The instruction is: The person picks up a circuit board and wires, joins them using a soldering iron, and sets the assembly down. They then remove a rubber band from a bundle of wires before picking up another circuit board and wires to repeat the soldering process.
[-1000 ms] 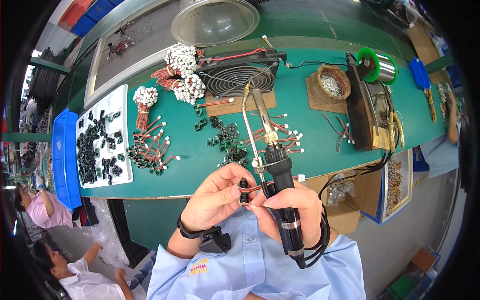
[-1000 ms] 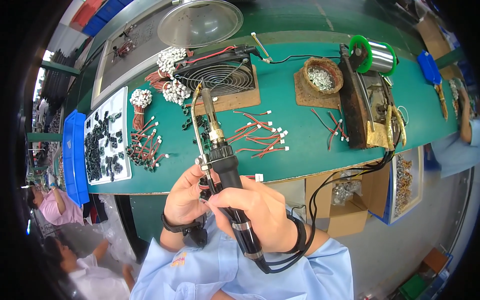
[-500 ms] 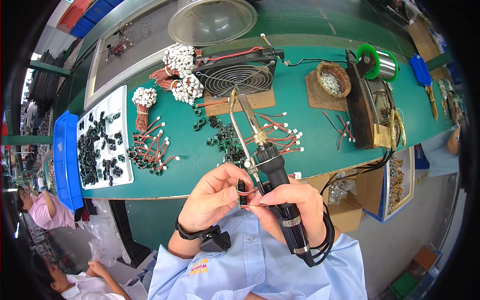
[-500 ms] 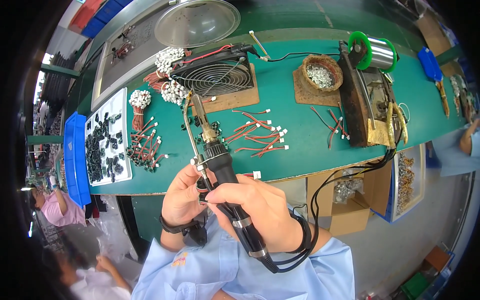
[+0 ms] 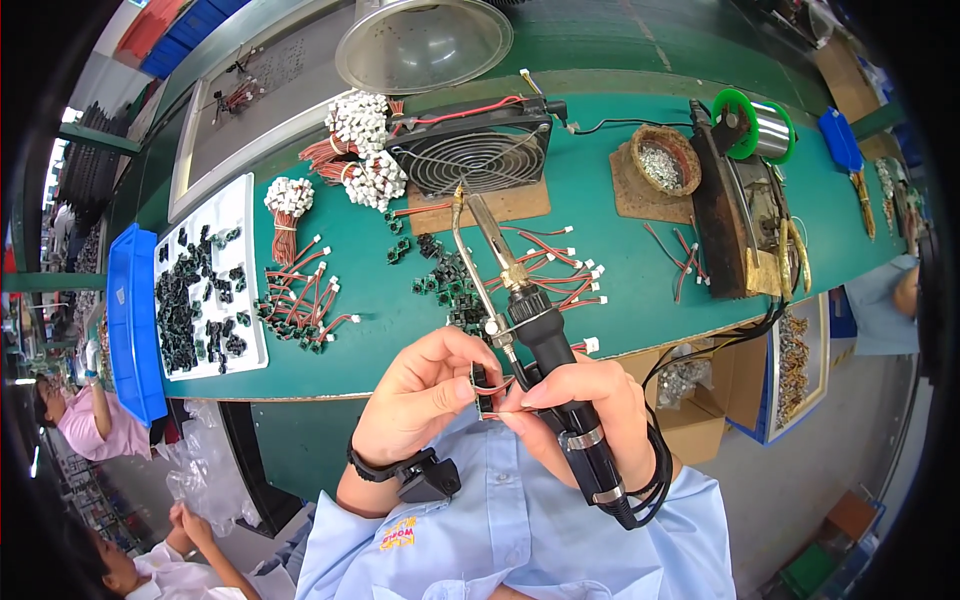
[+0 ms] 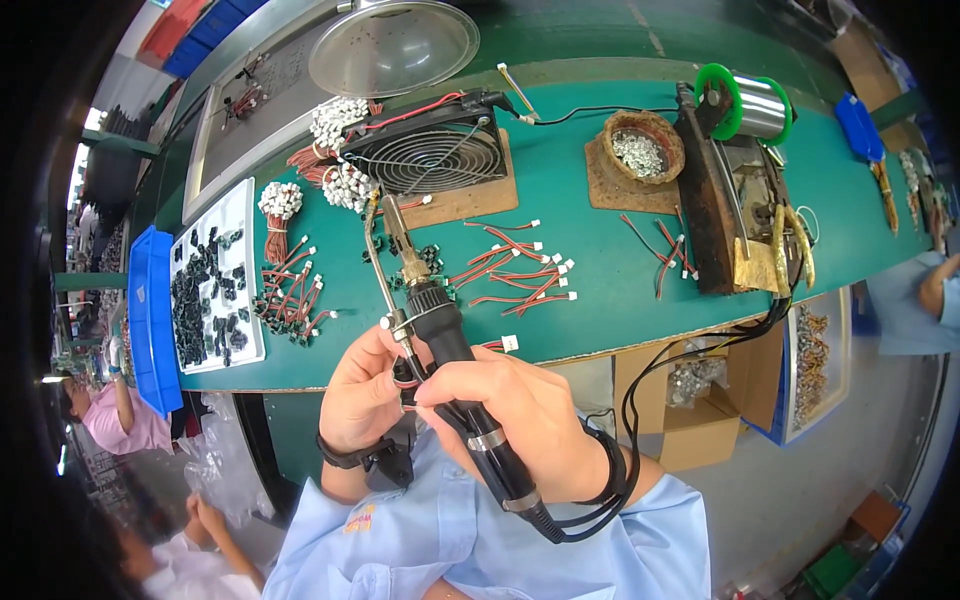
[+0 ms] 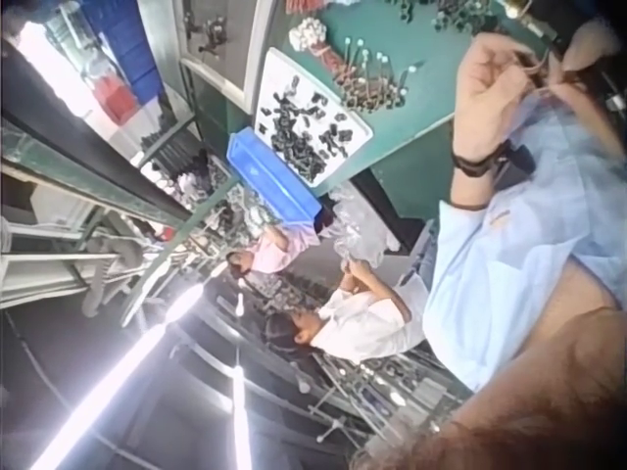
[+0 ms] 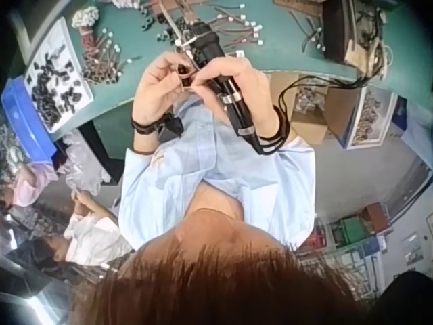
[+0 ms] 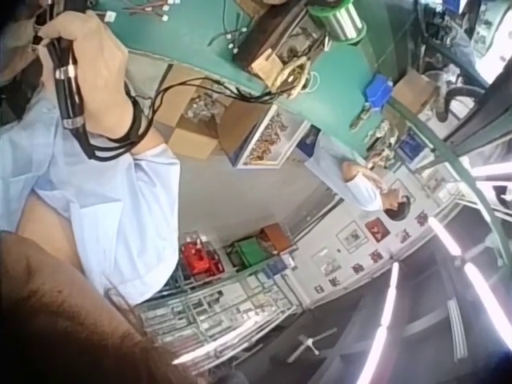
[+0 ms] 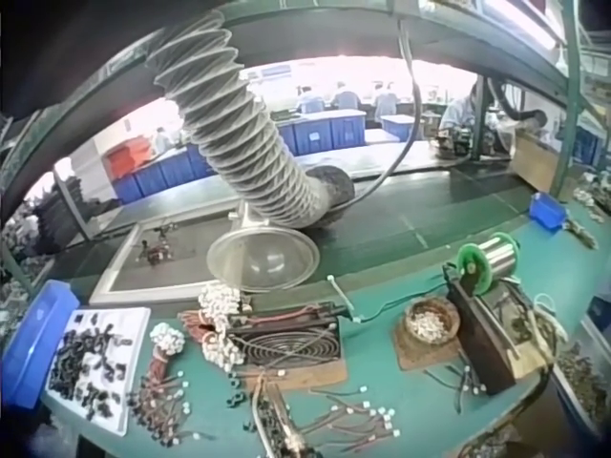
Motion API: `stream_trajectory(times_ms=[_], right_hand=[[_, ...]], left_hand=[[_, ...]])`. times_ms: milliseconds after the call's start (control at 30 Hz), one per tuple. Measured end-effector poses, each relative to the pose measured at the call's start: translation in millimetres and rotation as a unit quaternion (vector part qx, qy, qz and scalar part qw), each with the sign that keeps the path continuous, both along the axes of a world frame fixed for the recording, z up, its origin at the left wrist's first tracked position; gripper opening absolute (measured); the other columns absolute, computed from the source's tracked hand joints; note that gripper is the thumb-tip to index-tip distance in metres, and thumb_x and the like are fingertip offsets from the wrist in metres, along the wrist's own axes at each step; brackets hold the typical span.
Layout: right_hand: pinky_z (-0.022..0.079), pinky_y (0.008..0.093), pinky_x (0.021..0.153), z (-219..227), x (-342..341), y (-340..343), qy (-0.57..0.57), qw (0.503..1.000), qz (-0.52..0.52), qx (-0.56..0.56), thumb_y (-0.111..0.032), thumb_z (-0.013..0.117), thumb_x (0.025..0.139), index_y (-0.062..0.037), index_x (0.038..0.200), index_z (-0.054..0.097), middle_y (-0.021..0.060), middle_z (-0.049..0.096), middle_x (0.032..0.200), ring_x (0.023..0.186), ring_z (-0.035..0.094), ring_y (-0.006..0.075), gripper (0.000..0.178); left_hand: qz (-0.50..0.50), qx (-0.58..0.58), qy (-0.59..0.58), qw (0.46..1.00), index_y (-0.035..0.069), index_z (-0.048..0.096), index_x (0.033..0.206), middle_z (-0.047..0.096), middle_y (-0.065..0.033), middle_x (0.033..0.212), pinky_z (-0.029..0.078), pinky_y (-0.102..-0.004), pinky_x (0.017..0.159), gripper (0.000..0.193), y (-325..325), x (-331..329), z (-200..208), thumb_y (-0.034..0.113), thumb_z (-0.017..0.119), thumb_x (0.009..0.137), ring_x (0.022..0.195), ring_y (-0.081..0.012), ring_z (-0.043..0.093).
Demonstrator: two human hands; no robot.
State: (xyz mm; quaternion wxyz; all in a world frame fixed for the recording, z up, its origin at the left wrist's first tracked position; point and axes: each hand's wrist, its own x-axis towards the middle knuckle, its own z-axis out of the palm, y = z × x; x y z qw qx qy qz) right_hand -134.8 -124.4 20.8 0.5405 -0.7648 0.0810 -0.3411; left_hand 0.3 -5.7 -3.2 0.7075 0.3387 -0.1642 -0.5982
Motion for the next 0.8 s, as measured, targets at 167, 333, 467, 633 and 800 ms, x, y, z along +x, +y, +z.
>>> stream_trajectory(times_ms=[167, 333, 467, 633, 800], right_hand=[[0.049, 0.0263, 0.059, 0.8, -0.4, 0.3, 0.003, 1.0, 0.0, 0.001, 0.003, 0.072, 0.069, -0.0047, 0.096, 0.045, 0.0092, 0.062, 0.076, 0.068, 0.065, 0.0183, 0.039], [0.049, 0.0259, 0.059, 0.6, 0.2, 0.3, -0.006, 1.0, -0.005, 0.007, 0.002, 0.072, 0.07, -0.0047, 0.095, 0.044, 0.0093, 0.062, 0.075, 0.068, 0.065, 0.0175, 0.039], [0.049, 0.0261, 0.059, -0.8, -0.5, 1.8, -0.005, 1.0, -0.006, 0.02, 0.002, 0.072, 0.071, -0.0046, 0.096, 0.043, 0.0093, 0.061, 0.075, 0.068, 0.065, 0.0175, 0.038], [0.049, 0.0268, 0.059, 0.7, 0.2, 1.3, -0.011, 1.0, -0.008, 0.021, 0.003, 0.071, 0.071, -0.0044, 0.096, 0.043, 0.0097, 0.061, 0.075, 0.068, 0.065, 0.018, 0.038], [0.049, 0.0275, 0.059, 2.8, 0.2, -0.4, -0.007, 1.0, -0.006, 0.008, 0.003, 0.071, 0.071, -0.0044, 0.096, 0.043, 0.0104, 0.062, 0.075, 0.067, 0.065, 0.0188, 0.038]], left_hand=[[-0.008, -0.007, 0.002, 1.0, 0.001, 0.051, 0.102, 0.056, -0.0079, 0.099, 0.042, -0.0278, 0.079, 0.022, 0.4, 0.9, -1.6, 0.012, 0.06, 0.085, 0.091, -0.0151, 0.054], [-0.017, -0.014, 0.003, 1.0, 0.002, 0.05, 0.102, 0.055, -0.0081, 0.1, 0.042, -0.0282, 0.08, 0.023, 0.4, 1.2, -4.6, 0.014, 0.06, 0.085, 0.093, -0.0154, 0.053], [-0.027, -0.033, 0.012, 0.999, 0.003, 0.05, 0.101, 0.054, -0.0079, 0.099, 0.041, -0.0283, 0.08, 0.022, -1.1, 0.5, -7.5, 0.016, 0.06, 0.086, 0.093, -0.0153, 0.052], [-0.021, -0.04, 0.014, 0.999, 0.003, 0.05, 0.101, 0.054, -0.0077, 0.097, 0.041, -0.0281, 0.079, 0.022, -2.7, -1.9, -6.6, 0.017, 0.06, 0.086, 0.091, -0.015, 0.051], [-0.015, -0.029, 0.017, 0.999, 0.003, 0.05, 0.1, 0.054, -0.0077, 0.097, 0.041, -0.0282, 0.078, 0.022, -2.4, -2.5, -7.2, 0.017, 0.059, 0.086, 0.089, -0.0148, 0.051]])
